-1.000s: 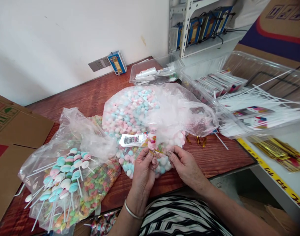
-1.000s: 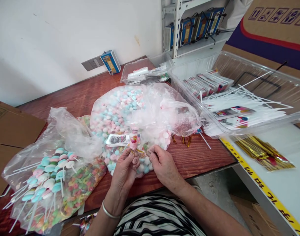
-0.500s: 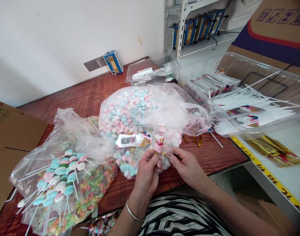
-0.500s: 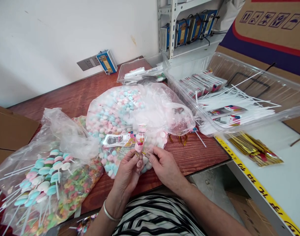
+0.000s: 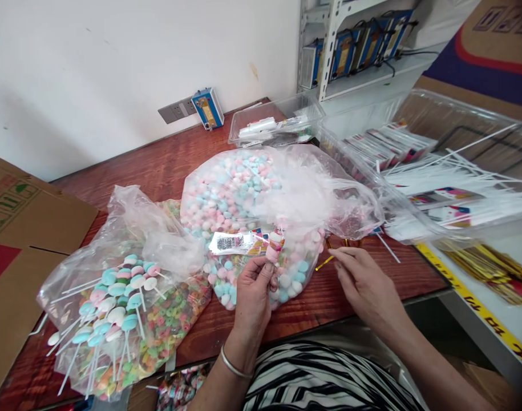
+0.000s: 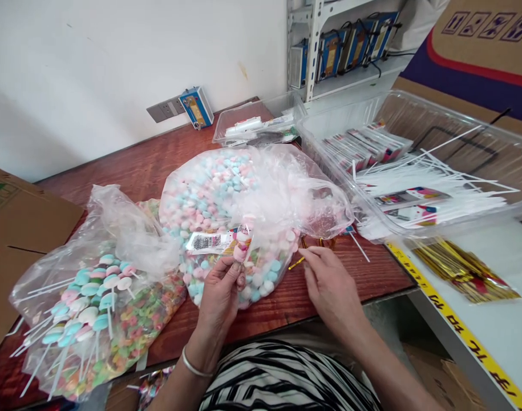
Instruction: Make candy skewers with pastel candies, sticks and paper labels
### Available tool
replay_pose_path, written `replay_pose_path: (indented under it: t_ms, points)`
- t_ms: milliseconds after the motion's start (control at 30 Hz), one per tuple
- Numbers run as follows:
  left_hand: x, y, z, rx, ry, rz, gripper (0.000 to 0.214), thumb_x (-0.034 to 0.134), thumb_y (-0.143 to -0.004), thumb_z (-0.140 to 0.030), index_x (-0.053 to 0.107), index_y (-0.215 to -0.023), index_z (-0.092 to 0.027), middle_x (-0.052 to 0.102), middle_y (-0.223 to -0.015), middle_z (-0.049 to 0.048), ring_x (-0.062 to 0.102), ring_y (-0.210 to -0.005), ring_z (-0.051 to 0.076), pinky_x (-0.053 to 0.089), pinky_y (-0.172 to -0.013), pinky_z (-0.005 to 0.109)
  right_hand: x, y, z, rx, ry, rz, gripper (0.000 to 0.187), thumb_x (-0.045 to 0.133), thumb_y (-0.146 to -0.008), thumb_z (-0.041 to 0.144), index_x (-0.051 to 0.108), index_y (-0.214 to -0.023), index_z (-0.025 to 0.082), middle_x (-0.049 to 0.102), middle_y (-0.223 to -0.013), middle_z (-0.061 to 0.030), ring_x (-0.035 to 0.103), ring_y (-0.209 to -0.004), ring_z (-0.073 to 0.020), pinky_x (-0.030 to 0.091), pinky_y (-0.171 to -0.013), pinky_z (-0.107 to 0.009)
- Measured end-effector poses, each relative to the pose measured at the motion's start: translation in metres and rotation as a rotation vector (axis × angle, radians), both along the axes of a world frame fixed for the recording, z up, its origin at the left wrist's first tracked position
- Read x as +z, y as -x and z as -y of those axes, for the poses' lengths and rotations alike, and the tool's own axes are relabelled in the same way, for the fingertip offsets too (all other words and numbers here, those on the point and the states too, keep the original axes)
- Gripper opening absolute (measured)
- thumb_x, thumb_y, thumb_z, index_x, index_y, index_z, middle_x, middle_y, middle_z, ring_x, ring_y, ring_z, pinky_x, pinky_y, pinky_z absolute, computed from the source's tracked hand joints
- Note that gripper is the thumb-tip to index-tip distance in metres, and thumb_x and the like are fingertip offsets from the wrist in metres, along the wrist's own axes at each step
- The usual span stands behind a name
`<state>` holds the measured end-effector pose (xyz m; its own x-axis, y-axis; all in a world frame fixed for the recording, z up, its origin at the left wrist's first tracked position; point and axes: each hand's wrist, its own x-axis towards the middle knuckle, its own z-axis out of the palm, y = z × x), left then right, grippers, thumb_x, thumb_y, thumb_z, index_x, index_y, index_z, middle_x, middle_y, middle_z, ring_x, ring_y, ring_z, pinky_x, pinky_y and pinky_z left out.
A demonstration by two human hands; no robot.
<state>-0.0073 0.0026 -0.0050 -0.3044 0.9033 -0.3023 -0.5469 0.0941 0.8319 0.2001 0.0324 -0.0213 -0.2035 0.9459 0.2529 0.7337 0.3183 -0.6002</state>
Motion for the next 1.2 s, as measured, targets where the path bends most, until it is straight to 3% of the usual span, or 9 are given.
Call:
replay_pose_path:
  t_ms: [67,167,300,400,500,633,833,1067,1200]
  points:
    - [0.002,0.0,0.001,-0.013,0.005,0.031,0.021,0.079,-0.066,-0.026,0.067,-0.08,-0.015,0.055,-0.061,-0.0034,0.044,-0.049,0.004,0.031,-0.046,0.016,0.006,0.009,-0.002,0.076,0.036,-0.107,0.026,0.042,-0.094,0.023,0.065,-0.107,0.023,0.066,-0.106,-0.0081,0.062,-0.099,-0.0219,0.049,-0.085,-0.034]
    - [0.004,0.006,0.003,0.01,0.02,0.069,0.024,0.082,-0.063,-0.024,0.066,-0.08,-0.016,0.055,-0.062,-0.0038,0.046,-0.051,0.005,0.033,-0.045,0.015,0.008,0.003,-0.013,-0.017,0.018,-0.171,0.021,0.046,-0.094,0.026,0.065,-0.101,0.022,0.069,-0.099,-0.0064,0.064,-0.093,-0.0212,0.049,-0.082,-0.033]
    - [0.003,0.014,0.005,0.061,0.057,0.081,0.026,0.083,-0.06,-0.021,0.065,-0.079,-0.017,0.057,-0.064,-0.0041,0.047,-0.05,0.004,0.035,-0.045,0.014,0.002,-0.033,-0.024,-0.184,0.038,0.013,0.02,0.048,-0.09,0.026,0.066,-0.099,0.021,0.07,-0.102,-0.0076,0.066,-0.093,-0.0231,0.048,-0.08,-0.035]
    - [-0.001,0.012,0.003,0.036,0.056,0.062,0.026,0.084,-0.06,-0.022,0.066,-0.078,-0.017,0.055,-0.062,-0.0041,0.046,-0.05,0.004,0.035,-0.044,0.014,0.002,-0.043,-0.016,-0.137,0.165,0.147,0.018,0.049,-0.089,0.026,0.066,-0.095,0.021,0.07,-0.098,-0.0064,0.066,-0.088,-0.0219,0.047,-0.076,-0.033]
    - [-0.002,0.006,0.0,0.004,0.048,0.049,0.026,0.083,-0.061,-0.023,0.067,-0.079,-0.016,0.056,-0.063,-0.0036,0.047,-0.05,0.004,0.035,-0.044,0.014,0.006,-0.027,0.001,-0.05,0.197,0.201,0.016,0.053,-0.09,0.032,0.064,-0.095,0.022,0.068,-0.095,-0.0046,0.064,-0.085,-0.0206,0.046,-0.075,-0.032]
    - [-0.001,0.002,0.0,-0.001,0.023,0.02,0.025,0.083,-0.062,-0.025,0.067,-0.08,-0.016,0.056,-0.063,-0.0033,0.047,-0.051,0.005,0.035,-0.045,0.015,0.003,0.002,0.016,-0.131,0.114,0.416,0.028,0.061,-0.087,0.043,0.058,-0.098,0.018,0.066,-0.093,-0.0082,0.062,-0.086,-0.0258,0.042,-0.074,-0.035]
    - [0.0,0.001,0.007,-0.027,-0.009,-0.123,0.018,0.077,-0.072,-0.028,0.068,-0.084,-0.018,0.053,-0.06,-0.0045,0.045,-0.052,0.006,0.034,-0.049,0.016,-0.014,0.004,0.015,-0.154,0.041,0.607,0.019,0.045,-0.097,0.023,0.057,-0.083,0.019,0.065,-0.08,-0.0079,0.061,-0.075,-0.0238,0.037,-0.071,-0.034]
    - [0.001,0.0,0.008,-0.032,-0.006,-0.221,0.021,0.076,-0.072,-0.032,0.067,-0.085,-0.018,0.052,-0.059,-0.0045,0.045,-0.054,0.007,0.035,-0.051,0.018,-0.011,-0.008,0.014,-0.236,0.136,0.411,0.018,0.049,-0.096,0.036,0.055,-0.091,0.019,0.066,-0.089,-0.0058,0.064,-0.074,-0.0189,0.038,-0.06,-0.028]
    - [-0.002,0.0,0.01,-0.026,0.001,-0.254,0.022,0.075,-0.074,-0.034,0.067,-0.087,-0.019,0.052,-0.058,-0.0047,0.045,-0.054,0.008,0.034,-0.051,0.018,-0.007,-0.003,0.006,-0.304,0.149,0.472,0.025,0.052,-0.093,0.044,0.055,-0.094,0.019,0.066,-0.091,-0.0066,0.065,-0.072,-0.0203,0.038,-0.057,-0.028]
